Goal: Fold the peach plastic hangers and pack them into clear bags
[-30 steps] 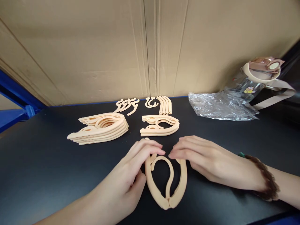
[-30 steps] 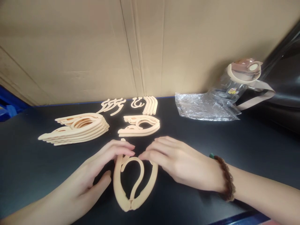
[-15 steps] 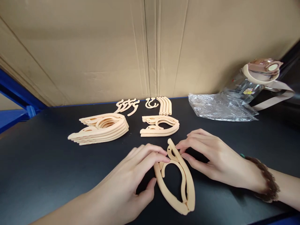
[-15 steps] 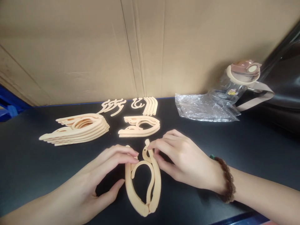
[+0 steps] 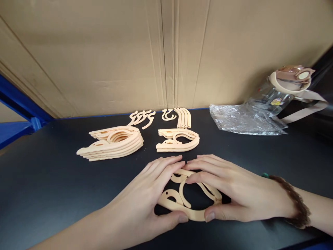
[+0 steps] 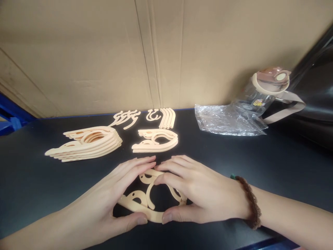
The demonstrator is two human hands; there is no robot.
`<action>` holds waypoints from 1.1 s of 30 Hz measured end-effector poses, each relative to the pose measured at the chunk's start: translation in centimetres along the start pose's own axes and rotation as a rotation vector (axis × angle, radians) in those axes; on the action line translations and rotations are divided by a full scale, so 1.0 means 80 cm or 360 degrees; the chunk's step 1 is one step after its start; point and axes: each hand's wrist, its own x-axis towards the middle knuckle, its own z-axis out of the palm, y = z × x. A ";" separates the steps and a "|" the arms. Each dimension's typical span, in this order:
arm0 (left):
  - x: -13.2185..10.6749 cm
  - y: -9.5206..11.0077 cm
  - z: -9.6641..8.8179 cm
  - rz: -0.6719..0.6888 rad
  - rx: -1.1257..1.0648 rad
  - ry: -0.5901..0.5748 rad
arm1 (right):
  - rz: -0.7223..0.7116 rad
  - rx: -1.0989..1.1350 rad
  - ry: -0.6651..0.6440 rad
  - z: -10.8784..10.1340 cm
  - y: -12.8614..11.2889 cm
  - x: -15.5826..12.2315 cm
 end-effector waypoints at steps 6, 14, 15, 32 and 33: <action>0.004 0.005 -0.004 0.0022 0.0018 -0.0055 | -0.0003 0.0007 -0.0049 0.001 0.002 0.001; 0.021 0.016 -0.019 -0.0008 -0.0029 -0.0235 | 0.0126 -0.0067 0.0224 -0.026 -0.001 0.000; 0.024 0.018 -0.022 0.0010 -0.0015 -0.0253 | 0.0153 -0.0092 0.0275 -0.031 -0.001 -0.001; 0.105 -0.006 -0.097 -0.0289 0.0477 -0.0070 | 0.0543 -0.0265 0.0600 -0.062 0.075 0.011; 0.116 -0.011 -0.098 -0.0295 0.0455 -0.0100 | 0.0535 -0.0227 0.0566 -0.060 0.079 0.015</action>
